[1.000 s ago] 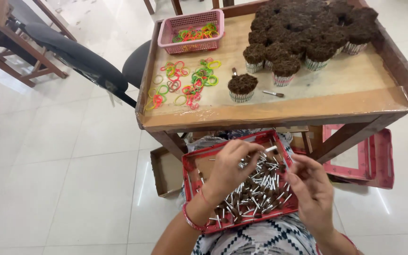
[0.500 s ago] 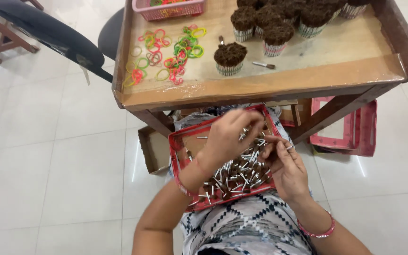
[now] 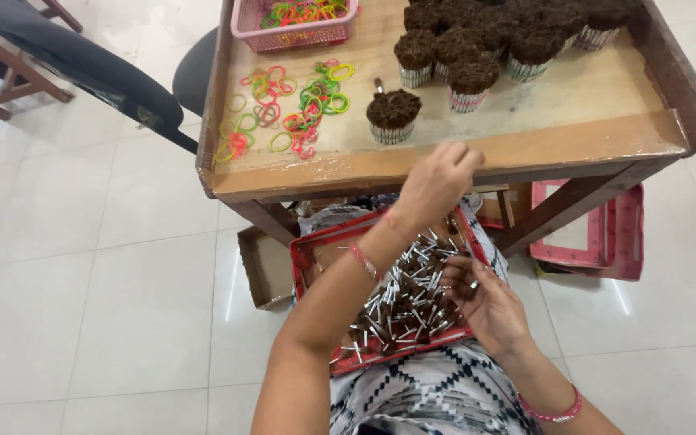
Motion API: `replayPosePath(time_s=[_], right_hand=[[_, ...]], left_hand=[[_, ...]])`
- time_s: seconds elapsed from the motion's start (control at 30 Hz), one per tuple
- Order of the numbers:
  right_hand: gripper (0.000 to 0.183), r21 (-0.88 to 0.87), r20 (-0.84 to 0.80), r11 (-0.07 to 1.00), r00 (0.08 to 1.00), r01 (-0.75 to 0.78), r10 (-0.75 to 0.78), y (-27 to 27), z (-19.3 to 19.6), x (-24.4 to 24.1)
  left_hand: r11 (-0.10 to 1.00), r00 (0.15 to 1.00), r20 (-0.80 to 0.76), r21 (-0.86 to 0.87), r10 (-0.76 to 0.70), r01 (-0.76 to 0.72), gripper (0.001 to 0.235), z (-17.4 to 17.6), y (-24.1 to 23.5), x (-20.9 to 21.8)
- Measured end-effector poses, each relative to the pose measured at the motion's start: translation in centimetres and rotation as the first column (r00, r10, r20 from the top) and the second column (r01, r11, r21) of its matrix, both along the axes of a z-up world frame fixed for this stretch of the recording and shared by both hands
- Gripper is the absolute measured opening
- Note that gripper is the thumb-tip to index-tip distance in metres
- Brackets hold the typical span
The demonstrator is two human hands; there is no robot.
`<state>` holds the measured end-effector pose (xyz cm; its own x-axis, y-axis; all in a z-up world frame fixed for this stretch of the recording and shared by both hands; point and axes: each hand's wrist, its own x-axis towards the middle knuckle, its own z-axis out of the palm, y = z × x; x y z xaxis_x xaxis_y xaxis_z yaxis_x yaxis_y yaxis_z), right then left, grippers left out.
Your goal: Sorting and grouping small metal pins or connectors from a tray at a workstation.
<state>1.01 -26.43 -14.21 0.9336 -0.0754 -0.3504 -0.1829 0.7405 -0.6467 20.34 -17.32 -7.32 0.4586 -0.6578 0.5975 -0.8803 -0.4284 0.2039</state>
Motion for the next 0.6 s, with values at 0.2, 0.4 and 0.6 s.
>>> replayPosePath(time_s=[0.2, 0.4, 0.6], right_hand=[[0.033, 0.214, 0.015, 0.977, 1.000, -0.017, 0.014, -2.2, -6.6, 0.4], [0.026, 0.191, -0.013, 0.981, 1.000, 0.008, -0.006, -0.1, -3.9, 0.7], [0.020, 0.054, -0.017, 0.999, 1.000, 0.008, -0.007, 1.2, -4.7, -0.3]], left_hand=[[0.916, 0.909, -0.128, -0.108, -0.397, 0.386, 0.027, -0.3, 6.7, -10.9], [0.937, 0.942, -0.097, -0.182, -0.320, 0.300, 0.023, 2.9, 9.4, -9.1], [0.913, 0.960, -0.133, -0.299, 0.247, -0.276, 0.075, 2.9, 8.3, 3.5]])
